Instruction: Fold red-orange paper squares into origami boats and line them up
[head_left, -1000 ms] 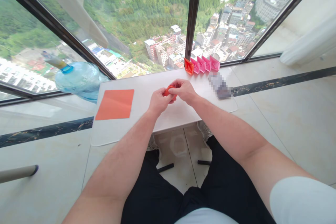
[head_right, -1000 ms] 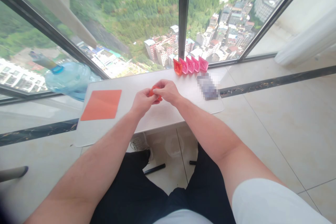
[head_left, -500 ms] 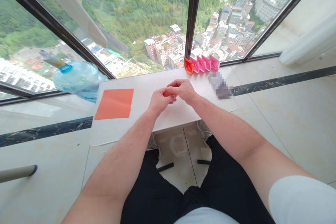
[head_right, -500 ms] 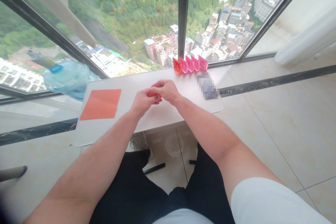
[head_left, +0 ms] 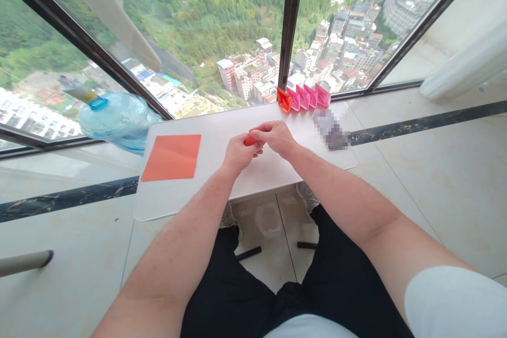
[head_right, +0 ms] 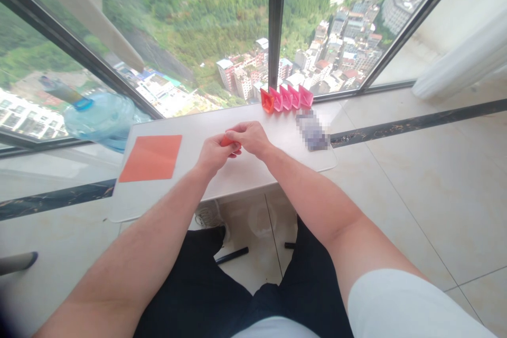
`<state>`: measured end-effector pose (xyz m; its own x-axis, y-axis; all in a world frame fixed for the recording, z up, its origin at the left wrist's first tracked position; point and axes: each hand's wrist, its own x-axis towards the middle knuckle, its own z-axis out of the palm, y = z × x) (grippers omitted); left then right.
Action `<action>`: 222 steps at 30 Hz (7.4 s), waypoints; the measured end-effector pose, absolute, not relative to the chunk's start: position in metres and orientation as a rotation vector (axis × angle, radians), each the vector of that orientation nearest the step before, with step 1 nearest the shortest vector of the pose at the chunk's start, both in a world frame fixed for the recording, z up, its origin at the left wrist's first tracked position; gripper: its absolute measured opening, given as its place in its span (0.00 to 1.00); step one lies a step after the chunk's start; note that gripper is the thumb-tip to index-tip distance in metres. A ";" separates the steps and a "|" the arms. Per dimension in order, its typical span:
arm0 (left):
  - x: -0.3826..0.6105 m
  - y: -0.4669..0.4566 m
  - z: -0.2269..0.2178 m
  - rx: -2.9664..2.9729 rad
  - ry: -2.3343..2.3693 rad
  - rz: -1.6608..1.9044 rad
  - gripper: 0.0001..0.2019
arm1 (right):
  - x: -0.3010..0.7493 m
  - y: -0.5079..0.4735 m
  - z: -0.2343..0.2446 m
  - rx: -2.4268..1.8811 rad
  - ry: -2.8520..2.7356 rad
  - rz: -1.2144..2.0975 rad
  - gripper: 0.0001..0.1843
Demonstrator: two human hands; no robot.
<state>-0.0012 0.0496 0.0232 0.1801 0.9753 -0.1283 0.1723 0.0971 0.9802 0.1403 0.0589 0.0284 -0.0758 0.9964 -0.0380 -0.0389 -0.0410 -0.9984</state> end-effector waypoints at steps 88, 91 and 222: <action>-0.012 0.063 0.024 1.052 1.188 1.091 0.13 | 0.155 0.062 0.025 -1.394 -1.418 0.979 0.19; -0.016 0.066 0.025 1.126 1.256 1.149 0.09 | 0.156 0.061 0.025 -1.407 -1.449 0.951 0.18; -0.020 0.062 0.037 1.402 1.031 1.176 0.07 | 0.141 0.055 0.024 -1.370 -1.420 1.115 0.17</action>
